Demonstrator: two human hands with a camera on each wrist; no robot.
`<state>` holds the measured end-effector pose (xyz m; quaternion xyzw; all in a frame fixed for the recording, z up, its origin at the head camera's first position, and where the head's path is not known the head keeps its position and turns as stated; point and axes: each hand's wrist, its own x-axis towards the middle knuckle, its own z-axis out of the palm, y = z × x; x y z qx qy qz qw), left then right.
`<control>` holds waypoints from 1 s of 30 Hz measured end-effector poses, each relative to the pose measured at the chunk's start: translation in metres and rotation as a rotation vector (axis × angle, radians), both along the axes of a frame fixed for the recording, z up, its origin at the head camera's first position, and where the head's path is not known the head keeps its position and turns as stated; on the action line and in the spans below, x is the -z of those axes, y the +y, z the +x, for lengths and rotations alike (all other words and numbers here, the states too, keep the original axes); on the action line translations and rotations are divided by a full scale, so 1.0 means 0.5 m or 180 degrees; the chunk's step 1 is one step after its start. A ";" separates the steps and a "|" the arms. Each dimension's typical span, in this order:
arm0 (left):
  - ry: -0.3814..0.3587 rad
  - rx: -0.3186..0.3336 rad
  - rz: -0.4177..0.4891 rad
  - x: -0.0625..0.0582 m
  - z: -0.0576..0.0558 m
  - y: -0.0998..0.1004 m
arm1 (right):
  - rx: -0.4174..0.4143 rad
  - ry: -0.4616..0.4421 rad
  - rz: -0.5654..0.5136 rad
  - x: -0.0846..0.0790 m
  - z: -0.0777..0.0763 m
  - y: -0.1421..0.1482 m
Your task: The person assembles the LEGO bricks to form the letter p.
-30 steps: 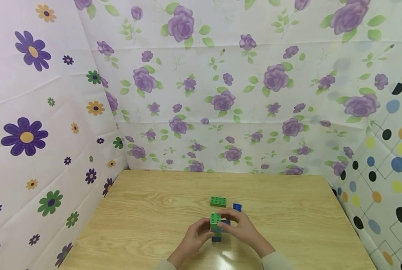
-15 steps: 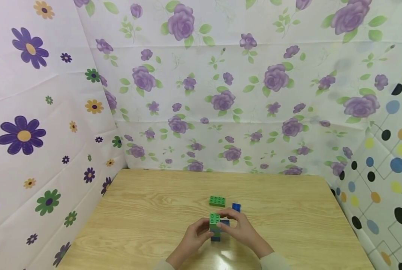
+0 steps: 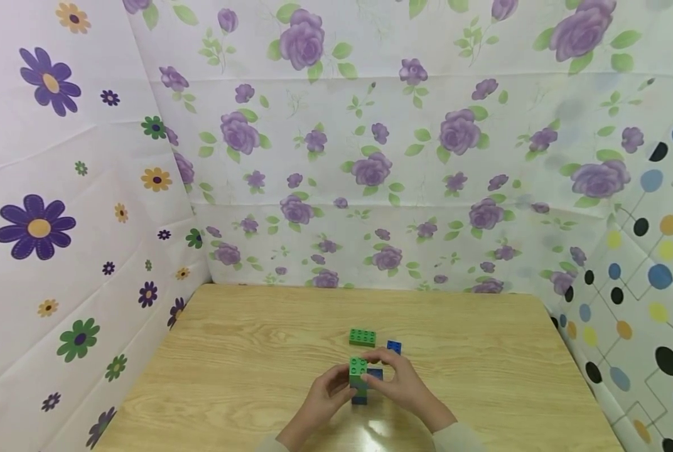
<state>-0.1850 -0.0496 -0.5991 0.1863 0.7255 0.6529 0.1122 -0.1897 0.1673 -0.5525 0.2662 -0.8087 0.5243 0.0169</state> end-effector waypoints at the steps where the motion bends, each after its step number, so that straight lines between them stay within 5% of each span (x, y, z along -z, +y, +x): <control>1: 0.0026 0.0011 0.0058 0.000 0.000 0.000 | 0.0006 0.0003 0.0005 0.001 0.000 0.000; 8: 0.0115 0.0068 0.0397 -0.009 -0.003 0.001 | 0.0027 -0.0093 0.0004 -0.002 0.004 0.000; 30: 0.0111 0.0019 0.0357 -0.013 -0.006 -0.002 | -0.0257 -0.0482 0.0046 -0.027 -0.010 0.017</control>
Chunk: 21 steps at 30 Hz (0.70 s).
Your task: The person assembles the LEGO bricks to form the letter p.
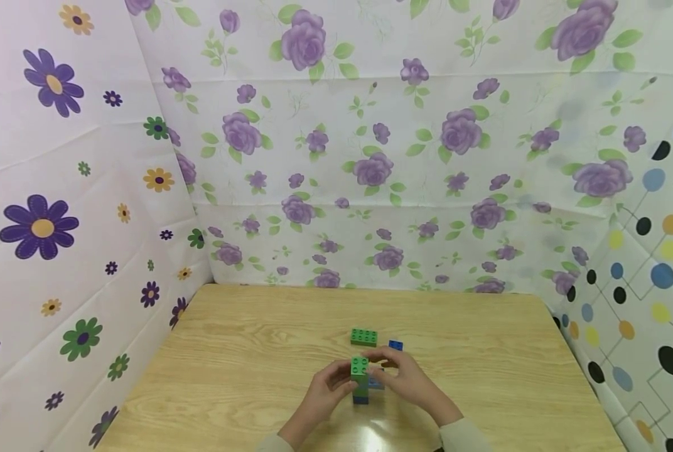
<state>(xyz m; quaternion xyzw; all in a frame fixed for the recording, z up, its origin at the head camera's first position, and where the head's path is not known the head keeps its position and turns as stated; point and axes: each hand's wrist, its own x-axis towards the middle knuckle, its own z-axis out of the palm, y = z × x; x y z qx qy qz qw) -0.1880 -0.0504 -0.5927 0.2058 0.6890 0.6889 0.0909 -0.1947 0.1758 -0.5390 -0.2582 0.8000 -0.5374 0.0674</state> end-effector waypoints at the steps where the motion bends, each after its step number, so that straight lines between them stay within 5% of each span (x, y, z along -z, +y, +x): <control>1: 0.0002 -0.0020 -0.0008 0.000 0.000 0.000 | 0.0009 0.0009 -0.0019 0.000 -0.002 0.002; 9: -0.0054 -0.0120 -0.0001 0.005 -0.002 0.003 | 0.0346 0.0179 -0.0254 0.008 -0.021 0.025; 21: -0.0129 -0.0114 -0.0068 -0.002 0.001 0.003 | 0.0912 0.0039 -0.0467 0.049 -0.058 0.068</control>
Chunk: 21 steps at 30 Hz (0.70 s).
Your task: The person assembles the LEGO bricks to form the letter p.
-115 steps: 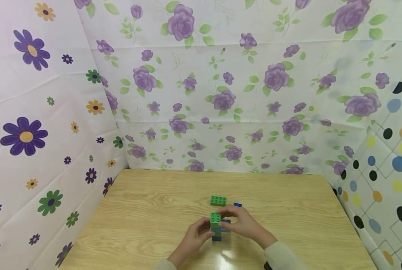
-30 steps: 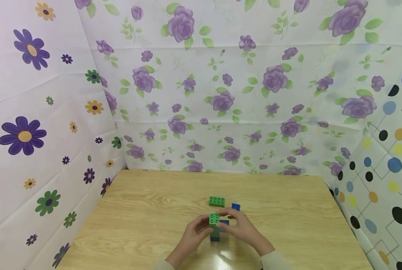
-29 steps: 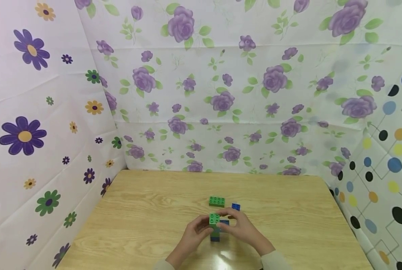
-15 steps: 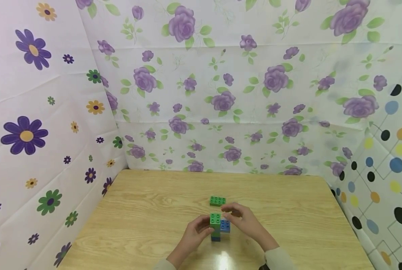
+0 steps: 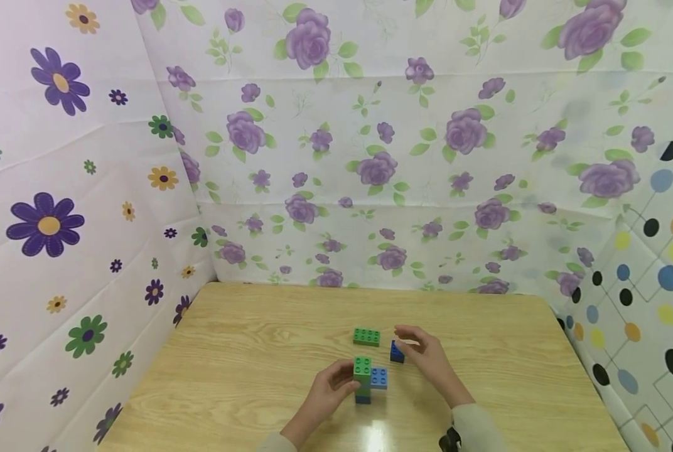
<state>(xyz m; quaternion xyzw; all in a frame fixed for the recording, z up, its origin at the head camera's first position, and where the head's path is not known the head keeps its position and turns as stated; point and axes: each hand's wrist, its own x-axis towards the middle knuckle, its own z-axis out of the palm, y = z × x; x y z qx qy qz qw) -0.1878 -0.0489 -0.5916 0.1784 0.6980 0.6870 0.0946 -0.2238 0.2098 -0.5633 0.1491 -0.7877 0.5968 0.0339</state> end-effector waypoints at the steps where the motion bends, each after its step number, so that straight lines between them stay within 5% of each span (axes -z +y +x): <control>1: 0.0002 -0.0006 0.0000 -0.001 0.001 0.000 | 0.0013 -0.0061 -0.0032 0.003 -0.003 0.003; 14: -0.0036 -0.0036 0.0064 -0.004 0.002 0.002 | 0.0216 -0.0557 -0.0107 0.057 -0.034 0.013; 21: -0.0070 -0.0049 0.0053 -0.002 0.001 0.001 | 0.0178 -0.0787 -0.0072 0.045 -0.022 -0.001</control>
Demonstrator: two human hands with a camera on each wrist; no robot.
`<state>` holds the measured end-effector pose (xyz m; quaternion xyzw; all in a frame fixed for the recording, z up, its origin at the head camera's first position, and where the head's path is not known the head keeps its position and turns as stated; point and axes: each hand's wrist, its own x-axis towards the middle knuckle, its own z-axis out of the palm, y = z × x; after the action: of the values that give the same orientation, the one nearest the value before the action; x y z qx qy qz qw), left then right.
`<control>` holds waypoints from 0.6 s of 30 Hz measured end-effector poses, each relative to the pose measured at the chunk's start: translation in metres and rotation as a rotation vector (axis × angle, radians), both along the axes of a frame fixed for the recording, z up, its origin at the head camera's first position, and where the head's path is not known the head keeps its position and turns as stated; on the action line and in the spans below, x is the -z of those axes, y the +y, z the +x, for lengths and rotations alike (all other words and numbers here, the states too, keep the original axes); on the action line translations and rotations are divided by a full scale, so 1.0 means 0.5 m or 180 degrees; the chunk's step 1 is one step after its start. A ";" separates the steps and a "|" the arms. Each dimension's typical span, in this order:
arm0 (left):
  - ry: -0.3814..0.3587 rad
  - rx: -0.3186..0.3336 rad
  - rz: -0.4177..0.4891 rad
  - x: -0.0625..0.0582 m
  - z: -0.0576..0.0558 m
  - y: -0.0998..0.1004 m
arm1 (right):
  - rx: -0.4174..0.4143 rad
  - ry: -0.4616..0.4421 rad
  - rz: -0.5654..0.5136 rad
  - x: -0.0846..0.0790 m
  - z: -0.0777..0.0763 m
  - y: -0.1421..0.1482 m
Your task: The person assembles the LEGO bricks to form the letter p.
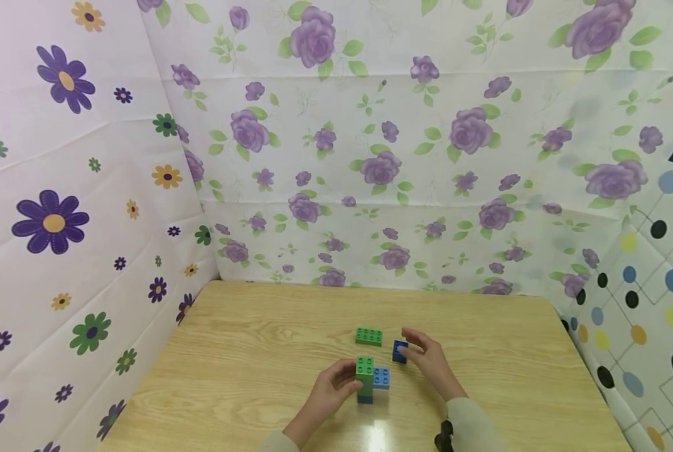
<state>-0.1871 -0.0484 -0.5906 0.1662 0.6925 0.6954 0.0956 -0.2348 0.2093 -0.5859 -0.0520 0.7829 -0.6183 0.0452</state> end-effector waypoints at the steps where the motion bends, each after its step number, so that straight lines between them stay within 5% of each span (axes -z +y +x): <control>1: -0.0002 0.0003 -0.0001 0.000 0.000 0.000 | 0.0008 -0.0016 0.0023 0.007 -0.003 0.000; 5: 0.0003 -0.0001 0.0001 0.002 -0.001 0.001 | 0.0073 -0.0039 0.0046 0.051 -0.020 0.006; 18: 0.0044 0.0037 -0.0014 0.000 0.000 -0.001 | 0.0230 -0.0041 0.0148 0.060 -0.016 0.003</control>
<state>-0.1872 -0.0489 -0.5905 0.1747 0.6937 0.6922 0.0952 -0.2427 0.2107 -0.6158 -0.0187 0.7981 -0.6015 0.0290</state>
